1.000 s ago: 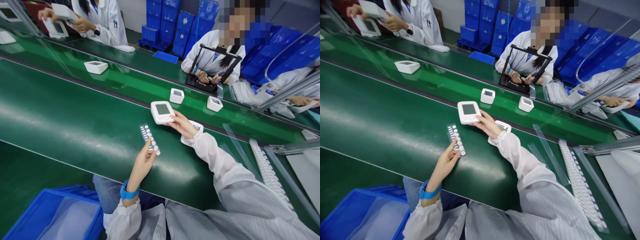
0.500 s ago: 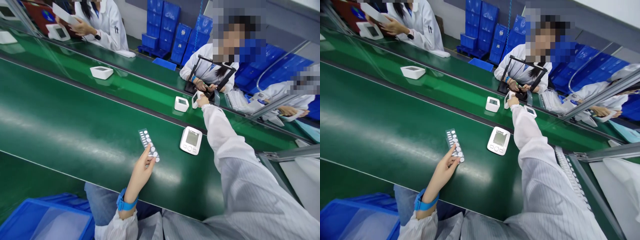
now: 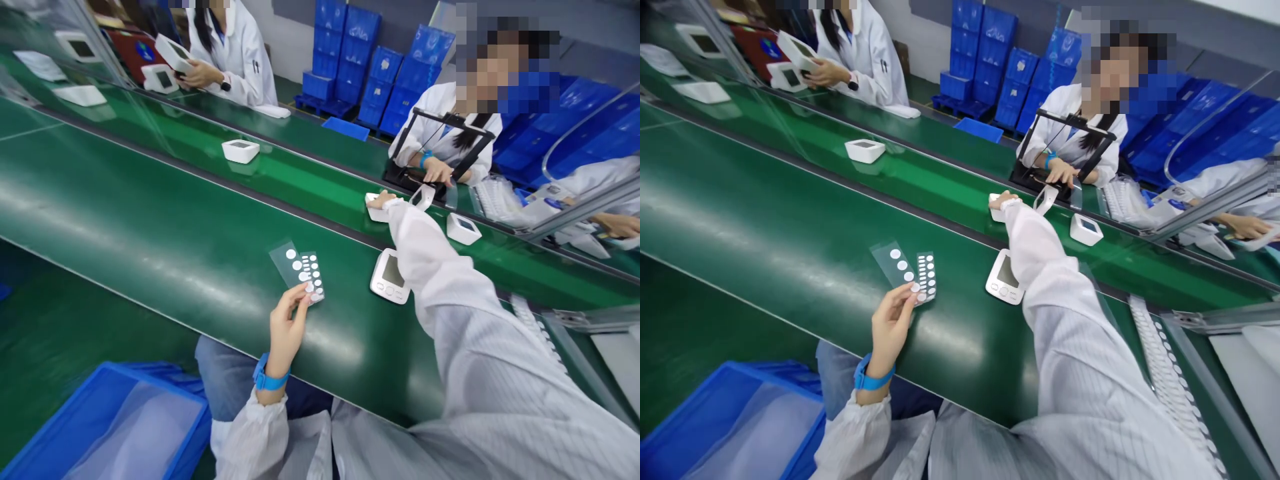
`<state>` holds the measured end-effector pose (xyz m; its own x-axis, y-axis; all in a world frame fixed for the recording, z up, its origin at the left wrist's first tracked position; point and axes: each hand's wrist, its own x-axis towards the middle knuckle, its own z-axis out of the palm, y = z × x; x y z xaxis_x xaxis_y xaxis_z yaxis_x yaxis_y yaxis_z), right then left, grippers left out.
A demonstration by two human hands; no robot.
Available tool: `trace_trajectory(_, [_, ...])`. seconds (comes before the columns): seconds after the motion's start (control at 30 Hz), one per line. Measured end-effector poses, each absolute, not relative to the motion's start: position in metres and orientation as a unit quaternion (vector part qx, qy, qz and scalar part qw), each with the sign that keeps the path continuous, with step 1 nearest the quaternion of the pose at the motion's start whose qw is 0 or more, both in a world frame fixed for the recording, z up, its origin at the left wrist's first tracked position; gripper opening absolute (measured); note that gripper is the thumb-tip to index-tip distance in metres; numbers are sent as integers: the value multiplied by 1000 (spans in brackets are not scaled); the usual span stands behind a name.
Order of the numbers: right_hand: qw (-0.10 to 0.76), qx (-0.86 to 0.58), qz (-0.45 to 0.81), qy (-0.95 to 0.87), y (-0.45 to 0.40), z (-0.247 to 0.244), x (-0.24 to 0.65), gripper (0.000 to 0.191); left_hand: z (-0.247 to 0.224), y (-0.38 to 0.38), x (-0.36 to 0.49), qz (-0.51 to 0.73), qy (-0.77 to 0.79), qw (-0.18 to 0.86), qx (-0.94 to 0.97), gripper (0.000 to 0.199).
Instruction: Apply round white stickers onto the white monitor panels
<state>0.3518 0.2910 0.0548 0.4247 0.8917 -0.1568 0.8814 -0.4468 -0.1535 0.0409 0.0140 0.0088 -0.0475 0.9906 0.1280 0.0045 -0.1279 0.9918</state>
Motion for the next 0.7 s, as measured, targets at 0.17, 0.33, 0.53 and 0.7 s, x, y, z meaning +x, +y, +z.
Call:
trace_trajectory(0.17, [69, -556, 61, -826, 223, 68, 308, 106, 13, 13, 41, 563, 441, 492, 497, 53])
trace_trajectory(0.33, [-6, -265, 111, -958, 128, 72, 284, 102, 17, 7, 38, 564, 427, 517, 481, 57])
trace_trajectory(0.53, [120, -319, 120, -933, 60, 89, 280, 70, 12, -7, 46, 528, 444, 564, 455, 55])
trace_trajectory(0.7, [346, -366, 241, -830, 21, 73, 239, 25, 8, -17, 58, 502, 432, 583, 472, 55])
